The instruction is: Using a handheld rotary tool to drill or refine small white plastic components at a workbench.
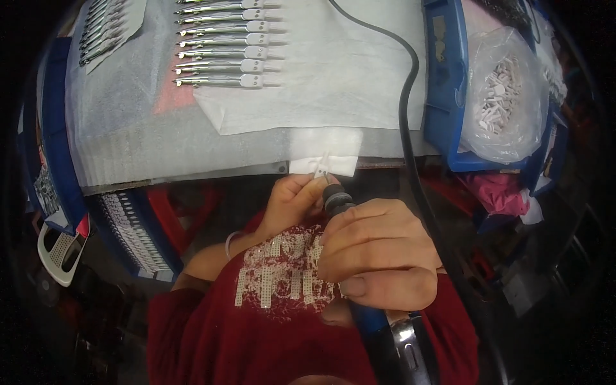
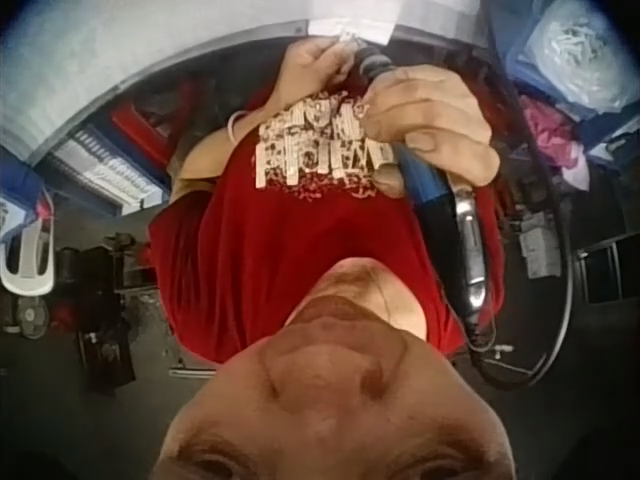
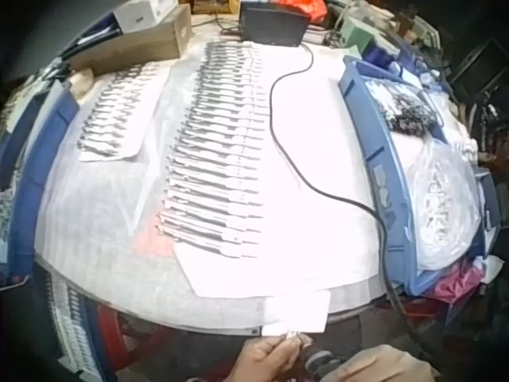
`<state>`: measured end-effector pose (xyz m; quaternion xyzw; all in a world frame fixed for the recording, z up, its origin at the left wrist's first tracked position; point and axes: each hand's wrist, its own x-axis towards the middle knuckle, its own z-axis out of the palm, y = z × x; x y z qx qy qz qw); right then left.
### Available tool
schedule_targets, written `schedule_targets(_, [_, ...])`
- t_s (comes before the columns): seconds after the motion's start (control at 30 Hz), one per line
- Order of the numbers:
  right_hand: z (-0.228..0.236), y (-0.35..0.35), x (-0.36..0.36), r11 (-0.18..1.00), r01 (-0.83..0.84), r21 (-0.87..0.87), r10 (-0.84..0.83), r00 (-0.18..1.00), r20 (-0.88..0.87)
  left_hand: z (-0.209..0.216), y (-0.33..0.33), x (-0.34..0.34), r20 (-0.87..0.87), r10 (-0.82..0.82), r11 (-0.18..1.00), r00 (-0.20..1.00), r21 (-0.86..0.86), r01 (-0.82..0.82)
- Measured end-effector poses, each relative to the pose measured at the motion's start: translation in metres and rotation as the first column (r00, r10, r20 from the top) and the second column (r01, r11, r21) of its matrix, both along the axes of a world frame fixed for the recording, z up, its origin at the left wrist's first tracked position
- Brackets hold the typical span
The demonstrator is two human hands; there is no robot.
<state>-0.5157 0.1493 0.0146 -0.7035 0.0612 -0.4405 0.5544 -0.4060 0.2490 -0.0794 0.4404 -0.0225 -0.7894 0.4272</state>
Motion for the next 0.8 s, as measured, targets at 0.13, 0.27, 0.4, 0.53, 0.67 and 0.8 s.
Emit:
schedule_targets(0.13, [0.002,-0.007,-0.004,0.998,-0.04,-0.041,0.036,0.995,-0.089,-0.003,0.001,-0.002,0.005,-0.006,1.0,1.0,-0.011,0.006])
schedule_targets(0.27, [0.002,-0.006,-0.003,0.998,-0.051,-0.044,0.046,0.992,-0.116,-0.007,0.004,-0.002,0.014,-0.005,1.0,1.0,-0.027,0.006])
schedule_targets(0.4, [0.001,-0.004,-0.002,0.999,-0.022,-0.042,0.019,0.996,-0.085,-0.004,0.002,0.0,-0.012,-0.016,1.0,1.0,-0.019,0.015])
schedule_targets(0.53, [-0.002,-0.005,-0.002,0.999,-0.026,-0.039,0.024,0.998,-0.062,-0.007,0.003,0.0,0.006,-0.034,0.999,0.999,-0.042,0.034])
schedule_targets(0.67, [0.0,-0.006,0.001,0.999,-0.03,-0.011,0.029,0.997,-0.07,-0.009,0.005,-0.001,0.001,-0.002,0.998,1.0,-0.055,0.002])
schedule_targets(0.8, [0.001,-0.009,0.0,0.998,-0.055,-0.042,0.05,0.991,-0.121,-0.009,0.003,-0.002,0.013,-0.017,0.998,1.0,-0.054,0.018])
